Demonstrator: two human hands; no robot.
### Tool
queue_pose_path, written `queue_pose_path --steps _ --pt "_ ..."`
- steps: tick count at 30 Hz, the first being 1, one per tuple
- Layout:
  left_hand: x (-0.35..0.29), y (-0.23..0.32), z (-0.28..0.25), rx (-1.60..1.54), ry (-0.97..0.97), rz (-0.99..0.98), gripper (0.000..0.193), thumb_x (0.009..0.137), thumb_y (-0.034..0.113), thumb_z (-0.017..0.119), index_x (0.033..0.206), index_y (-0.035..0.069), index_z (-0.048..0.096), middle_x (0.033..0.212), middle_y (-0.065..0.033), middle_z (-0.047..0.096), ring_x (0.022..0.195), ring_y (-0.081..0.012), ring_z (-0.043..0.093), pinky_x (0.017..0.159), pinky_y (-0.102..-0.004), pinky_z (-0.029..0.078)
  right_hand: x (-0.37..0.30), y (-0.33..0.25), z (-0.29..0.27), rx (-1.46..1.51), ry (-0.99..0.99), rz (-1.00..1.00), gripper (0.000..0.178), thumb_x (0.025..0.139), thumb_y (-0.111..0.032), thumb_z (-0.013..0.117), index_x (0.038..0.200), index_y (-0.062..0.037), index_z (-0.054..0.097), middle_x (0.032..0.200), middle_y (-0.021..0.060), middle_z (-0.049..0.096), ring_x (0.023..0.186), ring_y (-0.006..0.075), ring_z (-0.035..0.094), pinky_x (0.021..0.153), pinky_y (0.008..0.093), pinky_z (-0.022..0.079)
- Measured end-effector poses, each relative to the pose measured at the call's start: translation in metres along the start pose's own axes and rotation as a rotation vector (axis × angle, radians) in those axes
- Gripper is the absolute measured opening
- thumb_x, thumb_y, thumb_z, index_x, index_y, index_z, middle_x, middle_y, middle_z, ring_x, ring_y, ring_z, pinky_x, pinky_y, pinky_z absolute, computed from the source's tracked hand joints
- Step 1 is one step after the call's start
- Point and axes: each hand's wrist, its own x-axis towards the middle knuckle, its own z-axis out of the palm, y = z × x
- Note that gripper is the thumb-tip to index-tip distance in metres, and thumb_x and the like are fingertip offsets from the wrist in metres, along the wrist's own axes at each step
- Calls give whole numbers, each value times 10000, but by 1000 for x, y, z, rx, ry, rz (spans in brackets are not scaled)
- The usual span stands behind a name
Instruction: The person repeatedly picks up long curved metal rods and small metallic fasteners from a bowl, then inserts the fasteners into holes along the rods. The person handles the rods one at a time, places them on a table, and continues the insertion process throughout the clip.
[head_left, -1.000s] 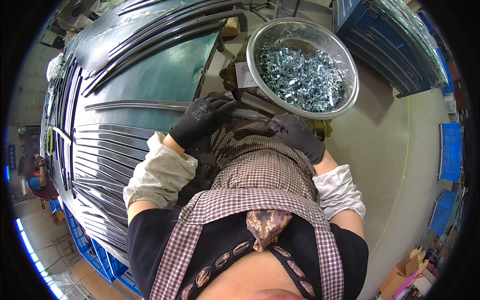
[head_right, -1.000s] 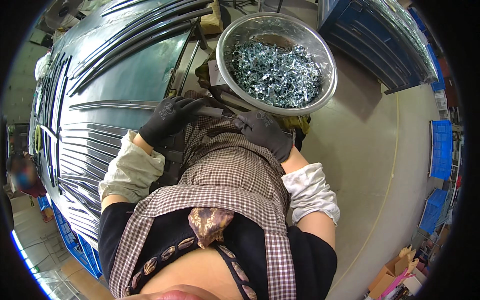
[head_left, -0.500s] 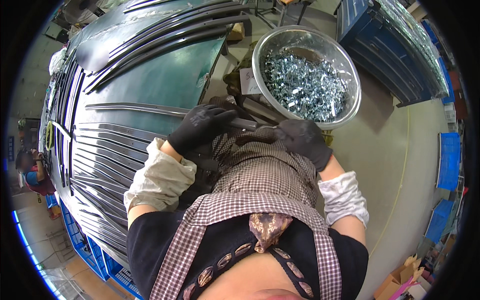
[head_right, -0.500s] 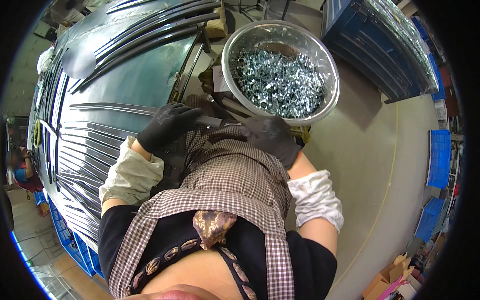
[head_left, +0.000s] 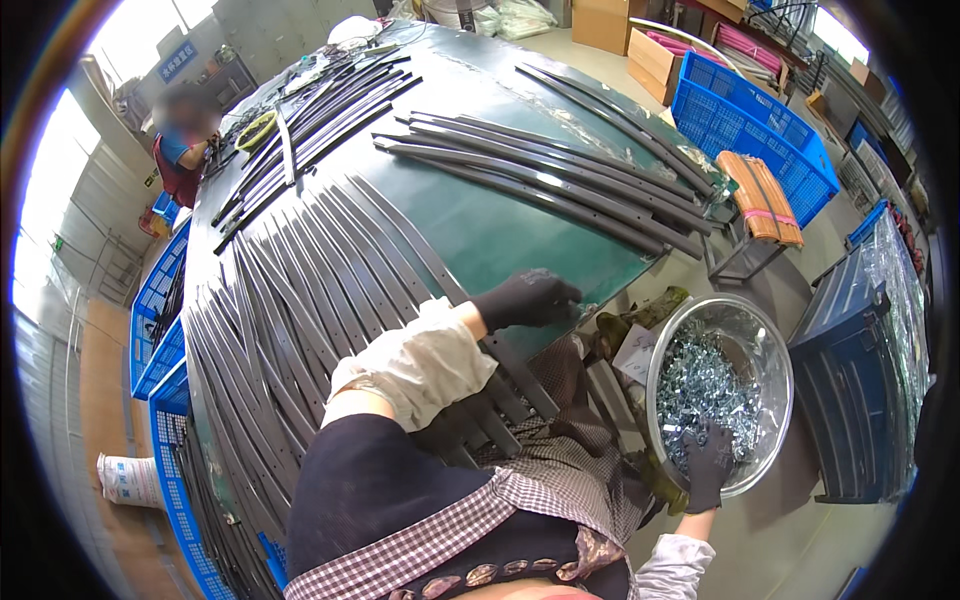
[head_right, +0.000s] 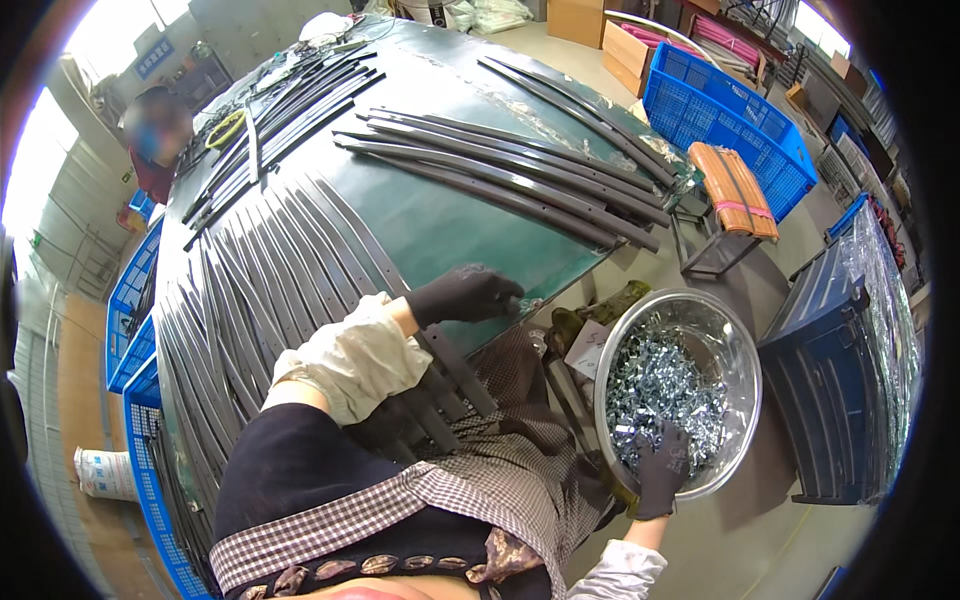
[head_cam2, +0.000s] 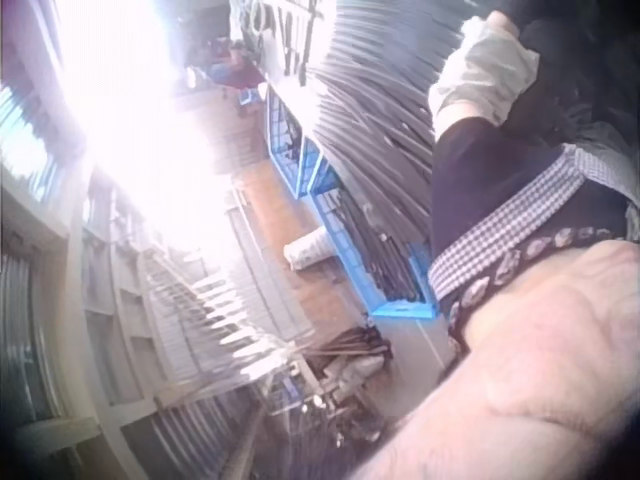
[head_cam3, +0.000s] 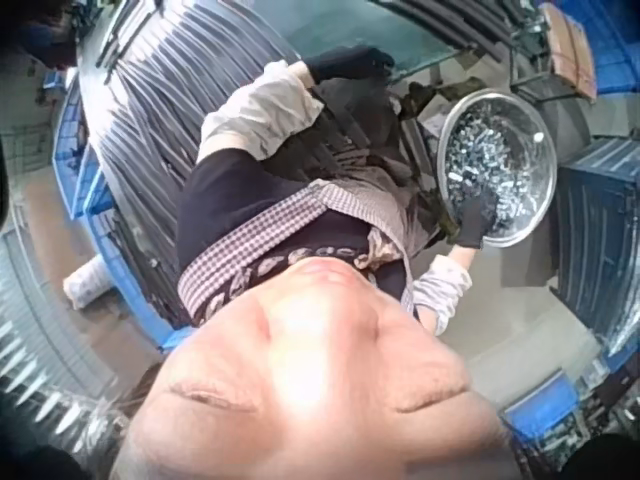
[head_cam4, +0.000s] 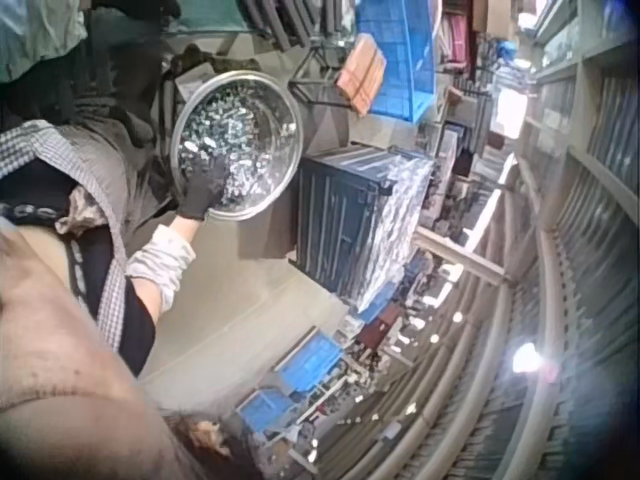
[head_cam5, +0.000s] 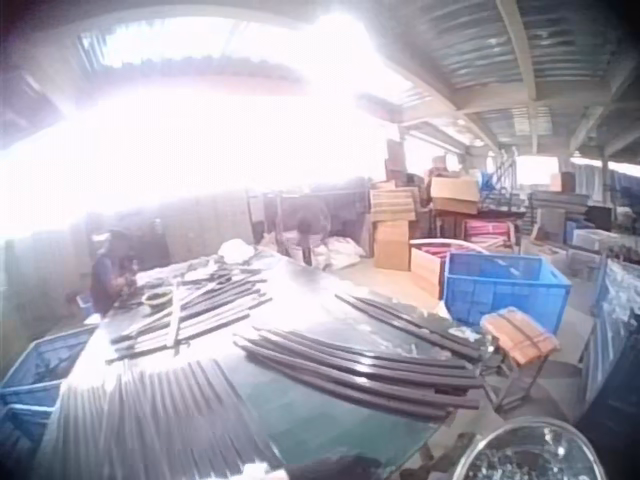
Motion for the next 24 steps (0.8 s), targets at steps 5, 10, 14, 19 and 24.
queue_pose_path --steps 5,10,14,19,24 --pt "77 -45 12 345 357 39 542 866 357 700 1331 111 571 1316 -152 599 1204 -374 569 1029 -490 418 4 -17 -8 151 -48 44 238 830 -184 723 1007 -39 661 930 160 685 873 352 656 804 451 500" --pt "124 -83 6 587 326 -193 816 812 494 700 1474 110 419 1564 -126 381 1467 -321 317 1164 -593 208 -2 -7 -13 321 11 102 211 870 -185 707 973 -4 676 839 141 689 746 264 651 708 389 503" --pt "129 -92 10 558 343 -145 664 791 434 702 1346 119 519 1409 -141 520 1358 -340 439 1137 -571 265 -7 -1 -19 402 59 115 256 913 -244 691 957 8 696 815 148 697 723 278 648 692 396 500" --pt "80 -61 8 554 479 156 440 718 237 717 1134 114 643 1073 -146 632 1059 -380 576 928 -528 416 -6 -22 -34 373 51 95 290 902 -298 710 922 -9 703 776 172 689 671 338 642 647 423 486" --pt "48 -17 7 448 296 264 337 742 257 741 1040 113 675 980 -101 642 979 -350 610 879 -491 464 -5 -18 -40 831 35 306 316 902 -312 741 869 -8 662 649 -8 548 581 98 453 553 295 373"
